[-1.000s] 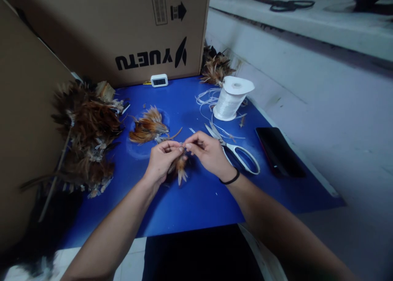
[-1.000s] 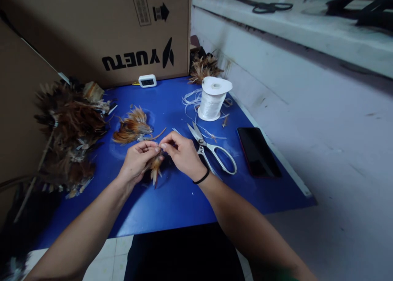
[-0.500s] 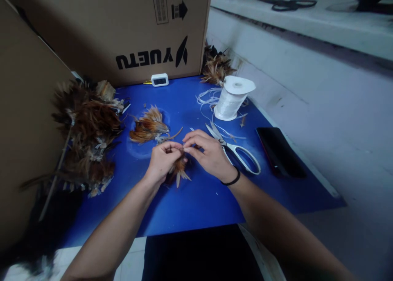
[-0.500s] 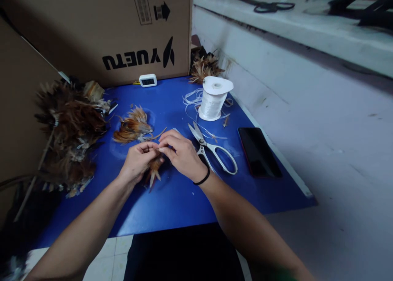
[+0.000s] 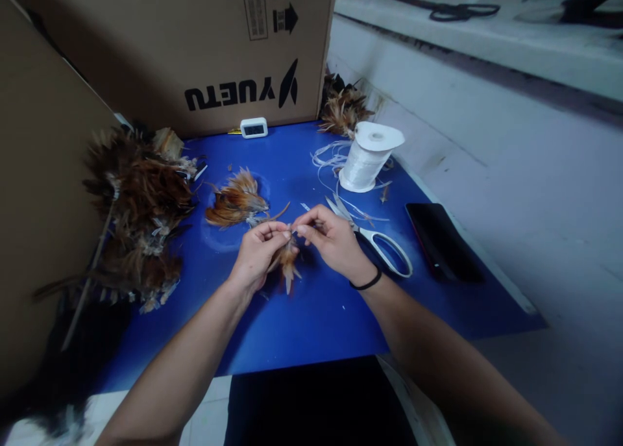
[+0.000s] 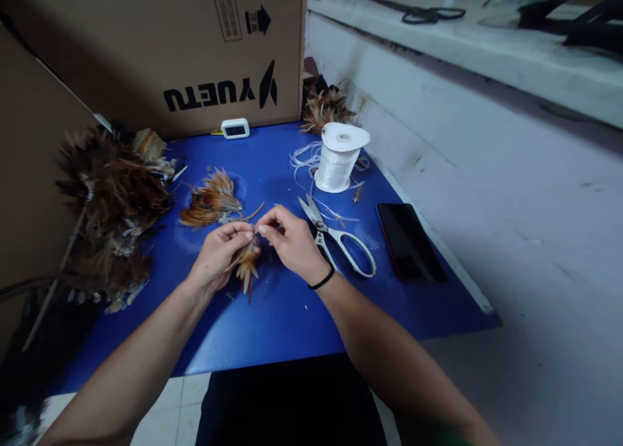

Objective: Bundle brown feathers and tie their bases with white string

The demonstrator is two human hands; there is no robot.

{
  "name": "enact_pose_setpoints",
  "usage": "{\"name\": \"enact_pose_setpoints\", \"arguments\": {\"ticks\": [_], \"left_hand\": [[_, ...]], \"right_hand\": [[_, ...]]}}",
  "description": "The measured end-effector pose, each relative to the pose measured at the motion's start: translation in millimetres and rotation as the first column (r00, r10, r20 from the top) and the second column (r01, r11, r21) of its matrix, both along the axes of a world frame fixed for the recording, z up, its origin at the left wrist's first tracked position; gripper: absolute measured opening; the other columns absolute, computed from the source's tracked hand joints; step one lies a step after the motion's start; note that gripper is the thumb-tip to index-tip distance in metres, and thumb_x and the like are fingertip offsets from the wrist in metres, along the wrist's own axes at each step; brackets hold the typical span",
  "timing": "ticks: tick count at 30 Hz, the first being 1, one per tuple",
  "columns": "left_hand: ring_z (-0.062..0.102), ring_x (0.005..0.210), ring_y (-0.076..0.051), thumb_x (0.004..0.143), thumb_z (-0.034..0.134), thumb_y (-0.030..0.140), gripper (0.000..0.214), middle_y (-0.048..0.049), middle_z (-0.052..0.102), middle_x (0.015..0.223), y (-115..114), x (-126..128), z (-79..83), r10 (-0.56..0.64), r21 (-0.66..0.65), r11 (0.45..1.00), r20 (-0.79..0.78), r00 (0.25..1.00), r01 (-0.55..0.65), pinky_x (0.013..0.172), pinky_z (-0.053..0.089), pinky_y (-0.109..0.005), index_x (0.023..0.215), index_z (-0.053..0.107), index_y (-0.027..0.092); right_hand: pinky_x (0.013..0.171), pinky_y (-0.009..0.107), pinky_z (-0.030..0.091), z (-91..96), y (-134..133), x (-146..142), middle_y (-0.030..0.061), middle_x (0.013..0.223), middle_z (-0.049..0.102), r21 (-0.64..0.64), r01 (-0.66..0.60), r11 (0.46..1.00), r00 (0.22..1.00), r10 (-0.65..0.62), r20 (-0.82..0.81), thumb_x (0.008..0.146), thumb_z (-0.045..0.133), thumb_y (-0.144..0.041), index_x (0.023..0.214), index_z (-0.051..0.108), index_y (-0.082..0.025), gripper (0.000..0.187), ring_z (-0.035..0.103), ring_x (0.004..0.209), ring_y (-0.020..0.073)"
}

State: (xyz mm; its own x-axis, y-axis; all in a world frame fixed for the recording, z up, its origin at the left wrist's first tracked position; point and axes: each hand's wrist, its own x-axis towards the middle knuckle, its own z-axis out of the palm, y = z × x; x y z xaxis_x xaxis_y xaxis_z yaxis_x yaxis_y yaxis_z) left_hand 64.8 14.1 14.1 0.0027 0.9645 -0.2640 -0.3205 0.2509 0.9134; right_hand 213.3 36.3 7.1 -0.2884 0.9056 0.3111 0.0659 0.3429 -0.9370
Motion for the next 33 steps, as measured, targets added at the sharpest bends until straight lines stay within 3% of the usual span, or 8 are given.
{"name": "enact_pose_setpoints", "arguments": {"ticks": [9,15,19,28,33], "left_hand": [[0.065,0.057,-0.015,0.06,0.076,0.025,0.028,-0.002,0.067,0.066,1,-3,-2.4,-0.037,0.022,0.999,0.038,0.999,0.036,0.055,0.05,-0.024,0.082,0.064,0.014],[0.047,0.042,-0.006,0.062,0.075,0.031,0.028,0.003,0.058,0.053,1,-5,-7.0,0.029,0.092,0.996,-0.17,0.985,-0.014,0.042,0.035,-0.017,0.081,0.067,0.013],[0.037,0.04,-0.004,0.065,0.073,0.034,0.025,0.0046,0.051,0.049,1,-4,-6.3,0.006,0.125,0.992,-0.246,0.969,0.026,0.039,0.026,-0.017,0.077,0.065,0.013],[0.035,0.043,-0.005,0.071,0.066,0.036,0.023,0.0041,0.046,0.05,2,-5,-7.4,-0.054,0.179,0.975,-0.401,0.915,0.135,0.042,0.026,-0.018,0.073,0.064,0.013],[0.045,0.048,-0.007,0.071,0.065,0.035,0.022,0.0024,0.052,0.054,1,-4,-5.7,-0.1,0.152,0.972,-0.425,0.9,0.18,0.047,0.034,-0.018,0.071,0.062,0.013]], "right_hand": [[0.06,0.025,0.045,-1.3,1,1,0.0005,0.077,0.06,-0.014,0.021,1.0,1.0,-0.021,0.007,0.083,0.055,-0.026,0.085,0.056,-0.018,0.008,0.055,0.066,0.0109],[0.063,0.026,0.044,-0.8,0,1,0.0002,0.077,0.061,0.024,0.036,0.999,0.995,-0.038,0.091,0.084,0.054,-0.025,0.085,0.057,-0.018,0.007,0.054,0.066,0.0108],[0.067,0.027,0.044,0.8,-2,2,0.0006,0.081,0.062,0.048,0.026,0.998,0.992,-0.032,0.124,0.085,0.052,-0.023,0.087,0.057,-0.019,0.007,0.055,0.07,0.0115],[0.083,0.033,0.044,9.9,0,5,0.0031,0.09,0.06,0.23,-0.05,0.972,0.983,0.007,0.184,0.086,0.049,-0.015,0.082,0.058,-0.02,0.011,0.056,0.089,0.016],[0.088,0.035,0.042,12.5,0,7,0.0042,0.095,0.058,0.285,-0.065,0.956,0.971,-0.005,0.238,0.086,0.047,-0.013,0.083,0.057,-0.02,0.013,0.055,0.094,0.017]]}}
